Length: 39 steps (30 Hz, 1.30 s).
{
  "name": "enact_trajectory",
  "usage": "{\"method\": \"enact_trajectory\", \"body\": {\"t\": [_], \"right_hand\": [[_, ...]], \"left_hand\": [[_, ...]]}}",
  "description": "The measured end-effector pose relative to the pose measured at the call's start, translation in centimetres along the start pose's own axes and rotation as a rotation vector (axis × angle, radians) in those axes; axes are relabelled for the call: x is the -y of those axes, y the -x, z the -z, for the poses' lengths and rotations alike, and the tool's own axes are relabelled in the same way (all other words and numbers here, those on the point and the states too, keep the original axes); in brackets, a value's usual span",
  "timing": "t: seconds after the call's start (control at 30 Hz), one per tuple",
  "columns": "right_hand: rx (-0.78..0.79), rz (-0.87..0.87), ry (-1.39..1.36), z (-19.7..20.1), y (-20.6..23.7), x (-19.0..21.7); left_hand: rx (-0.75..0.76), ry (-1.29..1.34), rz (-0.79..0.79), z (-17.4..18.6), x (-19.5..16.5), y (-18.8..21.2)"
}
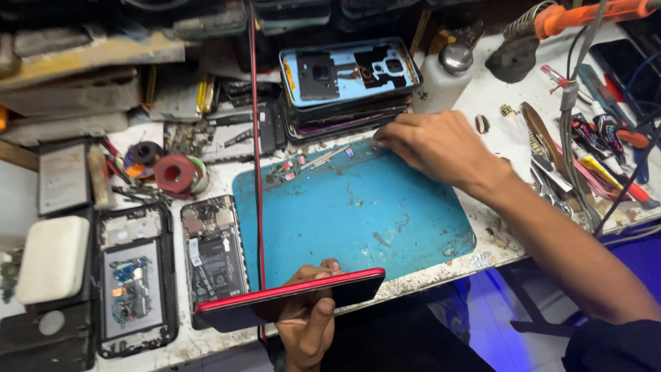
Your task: The person works at a repair bench, first holding and turning over a disassembled phone midsection, then fitting a red phone frame and pressing along its edges to seat the cover. They briefly handle a small component, then continue pressing the screen edges of the phone to secure it.
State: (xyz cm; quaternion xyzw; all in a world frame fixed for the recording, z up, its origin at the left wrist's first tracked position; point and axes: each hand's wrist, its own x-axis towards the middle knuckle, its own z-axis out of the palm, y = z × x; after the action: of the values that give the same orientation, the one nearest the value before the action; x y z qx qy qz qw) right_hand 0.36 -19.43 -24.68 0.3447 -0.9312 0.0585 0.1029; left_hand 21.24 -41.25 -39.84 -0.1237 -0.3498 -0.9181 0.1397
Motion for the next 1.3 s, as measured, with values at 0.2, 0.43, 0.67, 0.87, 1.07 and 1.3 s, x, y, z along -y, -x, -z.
{"method": "enact_trajectory", "body": {"t": [0.2,0.43,0.67,0.87,1.07,1.3], "right_hand": [[0.087,-0.033,-0.034,-3.1,-0.1,-0.2],[0.093,-0.045,-0.341,0.0,0.2,1.4],[-0.112,-0.146,-1.551,1.1,8.4,5.5],[-0.106,-0.248,-1.783,-0.5,10.6,9.5],[-0.077,-0.335,-1.748,-1.1,10.3,9.4],[-0.092,-0.178,-1.845,-1.6,10.6,8.8]], "left_hand": [[0.032,-0.100,0.014,-0.6,-0.5,-0.3],[0.059,-0.180,0.056,-1.7,-1.7,-1.1],[0.186,-0.392,0.000,-3.0,-3.2,-2.8],[0.249,-0.464,0.019,-3.7,-3.8,-3.4],[0.242,-0.495,0.005,-3.9,-3.7,-3.2],[0.258,-0.460,0.019,-3.7,-3.5,-3.0]]}}
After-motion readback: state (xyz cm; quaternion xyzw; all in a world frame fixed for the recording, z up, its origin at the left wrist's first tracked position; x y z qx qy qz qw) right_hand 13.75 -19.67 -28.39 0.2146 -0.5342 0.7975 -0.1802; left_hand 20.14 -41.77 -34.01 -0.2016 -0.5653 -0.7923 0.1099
